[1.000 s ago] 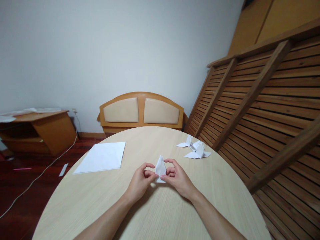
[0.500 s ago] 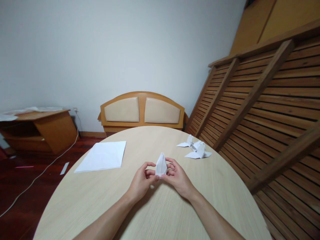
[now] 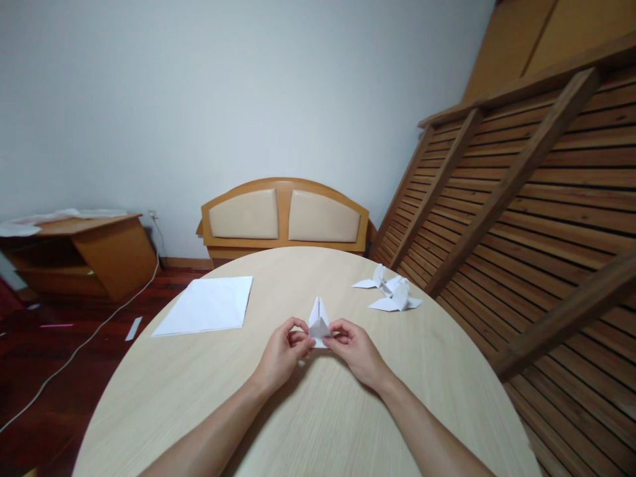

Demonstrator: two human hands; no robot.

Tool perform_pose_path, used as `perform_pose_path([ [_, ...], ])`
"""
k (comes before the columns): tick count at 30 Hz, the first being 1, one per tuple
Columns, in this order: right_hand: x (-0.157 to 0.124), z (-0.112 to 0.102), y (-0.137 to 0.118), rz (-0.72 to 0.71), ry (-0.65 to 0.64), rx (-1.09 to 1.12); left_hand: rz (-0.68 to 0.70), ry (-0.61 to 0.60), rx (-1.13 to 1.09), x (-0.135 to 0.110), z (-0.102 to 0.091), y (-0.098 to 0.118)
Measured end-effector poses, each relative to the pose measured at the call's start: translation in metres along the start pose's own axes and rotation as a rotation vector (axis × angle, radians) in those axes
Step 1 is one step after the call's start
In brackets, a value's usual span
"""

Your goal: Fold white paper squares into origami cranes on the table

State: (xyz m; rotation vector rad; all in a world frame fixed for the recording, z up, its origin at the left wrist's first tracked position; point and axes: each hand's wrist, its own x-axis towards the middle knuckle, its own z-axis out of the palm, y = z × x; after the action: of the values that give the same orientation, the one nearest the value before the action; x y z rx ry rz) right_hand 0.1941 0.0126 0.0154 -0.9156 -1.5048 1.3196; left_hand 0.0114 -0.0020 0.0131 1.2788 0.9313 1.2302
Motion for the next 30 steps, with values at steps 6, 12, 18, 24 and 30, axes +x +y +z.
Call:
perform_pose_path([
  [6, -0.001, -0.004, -0.002, -0.01, -0.009, -0.081, -0.034, 0.033, 0.11, 0.0, -0.001, 0.002],
  [12, -0.002, -0.005, -0.003, 0.0, -0.019, -0.056, -0.081, 0.047, 0.115, -0.001, -0.002, 0.005],
  [18, -0.002, -0.005, -0.005, -0.048, -0.009, -0.144, -0.098, 0.027, 0.087, -0.002, -0.004, 0.006],
  [24, -0.003, -0.004, -0.007, -0.059, -0.003, -0.177, -0.128, 0.038, 0.047, -0.004, -0.004, 0.013],
  [30, -0.004, -0.003, -0.007, -0.095, 0.002, -0.186, -0.083, 0.035, 0.046, -0.003, -0.003, 0.007],
])
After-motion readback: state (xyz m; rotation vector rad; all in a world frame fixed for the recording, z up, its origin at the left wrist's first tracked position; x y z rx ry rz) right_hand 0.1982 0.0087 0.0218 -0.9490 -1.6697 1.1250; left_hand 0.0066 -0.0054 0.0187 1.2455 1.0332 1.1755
